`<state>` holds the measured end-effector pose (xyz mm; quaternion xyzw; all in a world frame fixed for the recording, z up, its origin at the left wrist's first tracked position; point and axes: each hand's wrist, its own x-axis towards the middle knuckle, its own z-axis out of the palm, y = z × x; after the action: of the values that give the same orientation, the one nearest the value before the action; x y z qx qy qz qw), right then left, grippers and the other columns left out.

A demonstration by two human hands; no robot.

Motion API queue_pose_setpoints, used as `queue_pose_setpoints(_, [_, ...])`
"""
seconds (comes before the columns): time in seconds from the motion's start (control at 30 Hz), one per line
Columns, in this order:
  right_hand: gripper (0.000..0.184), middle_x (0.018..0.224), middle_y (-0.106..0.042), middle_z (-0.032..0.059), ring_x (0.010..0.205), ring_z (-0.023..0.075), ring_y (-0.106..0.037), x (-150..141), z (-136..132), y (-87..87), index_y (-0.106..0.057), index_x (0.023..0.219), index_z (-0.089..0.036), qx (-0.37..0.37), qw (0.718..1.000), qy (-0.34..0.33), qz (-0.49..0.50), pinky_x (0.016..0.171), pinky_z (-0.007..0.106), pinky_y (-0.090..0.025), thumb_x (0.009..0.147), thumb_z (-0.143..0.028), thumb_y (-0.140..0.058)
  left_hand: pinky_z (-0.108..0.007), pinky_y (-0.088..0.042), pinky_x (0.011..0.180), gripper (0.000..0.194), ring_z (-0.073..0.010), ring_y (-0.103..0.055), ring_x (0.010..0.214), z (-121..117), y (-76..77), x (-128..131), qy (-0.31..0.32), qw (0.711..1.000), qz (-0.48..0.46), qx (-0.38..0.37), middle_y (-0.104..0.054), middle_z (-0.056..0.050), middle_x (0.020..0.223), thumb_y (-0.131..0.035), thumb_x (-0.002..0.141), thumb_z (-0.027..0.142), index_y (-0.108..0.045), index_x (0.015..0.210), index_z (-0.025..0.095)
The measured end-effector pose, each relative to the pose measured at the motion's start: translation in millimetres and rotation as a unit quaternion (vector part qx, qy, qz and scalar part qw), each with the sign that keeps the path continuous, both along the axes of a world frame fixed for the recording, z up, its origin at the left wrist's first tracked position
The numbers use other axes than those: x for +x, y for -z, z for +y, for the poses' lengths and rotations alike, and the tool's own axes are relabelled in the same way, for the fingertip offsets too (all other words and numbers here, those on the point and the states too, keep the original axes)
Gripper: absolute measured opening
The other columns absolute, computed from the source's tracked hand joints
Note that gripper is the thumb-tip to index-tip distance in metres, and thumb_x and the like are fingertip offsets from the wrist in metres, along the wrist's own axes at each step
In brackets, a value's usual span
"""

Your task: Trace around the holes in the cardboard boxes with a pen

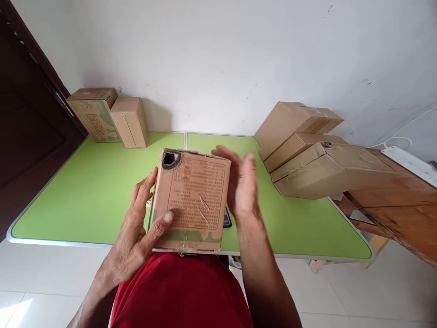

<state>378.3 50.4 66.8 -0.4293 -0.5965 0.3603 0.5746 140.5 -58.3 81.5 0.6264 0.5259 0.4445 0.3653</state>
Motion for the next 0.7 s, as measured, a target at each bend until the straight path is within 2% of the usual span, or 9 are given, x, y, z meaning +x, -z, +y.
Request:
queue_pose_setpoints(0.07, [0.071, 0.15, -0.08, 0.0096, 0.141, 0.0341, -0.075, 2, -6, -30.3, -0.081, 0.137, -0.032, 0.038, 0.999, 0.007, -0.008, 0.111, 0.057, -0.064, 0.108, -0.088, -0.048, -0.069, -0.028, 0.142, 0.075, -0.0354, -0.033, 0.174, -5, -1.1, 1, 0.01, 1.0, 0.024, 0.003, -0.039, 0.002, 0.185, -0.063, 0.116, 0.053, -0.026, 0.18, 0.061])
queue_pose_setpoints(0.1, [0.065, 0.147, -0.081, 0.0096, 0.139, 0.0341, -0.075, -1, -11, -43.4, -0.082, 0.134, -0.031, 0.058, 0.997, 0.009, -0.044, 0.113, 0.057, -0.062, 0.104, -0.085, -0.061, -0.068, -0.03, 0.142, 0.075, -0.0349, -0.033, 0.173, -8, -1.7, 1, 0.014, 0.999, 0.039, 0.009, -0.038, 0.002, 0.185, -0.062, 0.116, 0.052, -0.025, 0.181, 0.061])
queue_pose_setpoints(0.2, [0.047, 0.117, -0.088, 0.0095, 0.111, 0.0316, -0.08, -16, -26, -67.3, -0.087, 0.112, -0.024, 0.099, 0.976, 0.039, -0.19, 0.103, 0.054, -0.062, 0.105, -0.069, -0.075, -0.063, -0.039, 0.138, 0.073, -0.0336, -0.039, 0.17, -12, -4.0, 4, 0.014, 0.996, 0.077, 0.04, -0.042, 0.001, 0.183, -0.062, 0.116, 0.05, -0.028, 0.18, 0.058])
queue_pose_setpoints(0.27, [0.038, 0.1, -0.087, 0.0067, 0.098, 0.0292, -0.078, -27, -33, -71.6, -0.085, 0.098, -0.023, 0.095, 0.965, 0.072, -0.234, 0.095, 0.05, -0.06, 0.105, -0.06, -0.078, -0.06, -0.044, 0.135, 0.071, -0.0323, -0.046, 0.166, -11, -7.4, 7, 0.0, 0.994, 0.094, 0.052, -0.047, -0.001, 0.179, -0.063, 0.116, 0.05, -0.033, 0.18, 0.054])
queue_pose_setpoints(0.33, [0.03, 0.092, -0.084, 0.0039, 0.092, 0.0272, -0.077, -35, -40, -71.3, -0.083, 0.091, -0.024, 0.082, 0.961, 0.093, -0.247, 0.089, 0.046, -0.058, 0.102, -0.052, -0.084, -0.056, -0.048, 0.132, 0.066, -0.0312, -0.052, 0.162, -6, -13.3, 11, -0.017, 0.993, 0.103, 0.06, -0.053, -0.003, 0.175, -0.064, 0.116, 0.052, -0.04, 0.177, 0.048])
queue_pose_setpoints(0.53, [0.024, 0.091, -0.083, 0.0035, 0.089, 0.0275, -0.077, -44, -55, -67.6, -0.082, 0.093, -0.021, 0.104, 0.954, 0.114, -0.258, 0.082, 0.044, -0.058, 0.098, -0.045, -0.084, -0.051, -0.056, 0.117, 0.056, -0.0302, -0.07, 0.137, 17, -36.3, 23, -0.095, 0.988, 0.091, 0.081, -0.071, -0.011, 0.153, -0.059, 0.116, 0.059, -0.065, 0.158, 0.024])
queue_pose_setpoints(0.6, [0.026, 0.092, -0.084, 0.0043, 0.09, 0.0286, -0.078, -43, -57, -65.9, -0.082, 0.094, -0.02, 0.116, 0.949, 0.128, -0.264, 0.081, 0.045, -0.058, 0.099, -0.045, -0.083, -0.049, -0.057, 0.113, 0.052, -0.0282, -0.073, 0.129, 22, -40.2, 27, -0.103, 0.988, 0.082, 0.085, -0.073, -0.011, 0.148, -0.058, 0.116, 0.056, -0.068, 0.155, 0.022])
queue_pose_setpoints(0.7, [0.026, 0.093, -0.084, 0.0053, 0.089, 0.0288, -0.078, -42, -56, -63.0, -0.083, 0.096, -0.019, 0.13, 0.943, 0.138, -0.274, 0.08, 0.044, -0.058, 0.1, -0.045, -0.082, -0.046, -0.056, 0.111, 0.044, -0.0265, -0.071, 0.131, 24, -43.5, 32, -0.096, 0.99, 0.065, 0.074, -0.073, -0.008, 0.146, -0.057, 0.116, 0.049, -0.068, 0.151, 0.025])
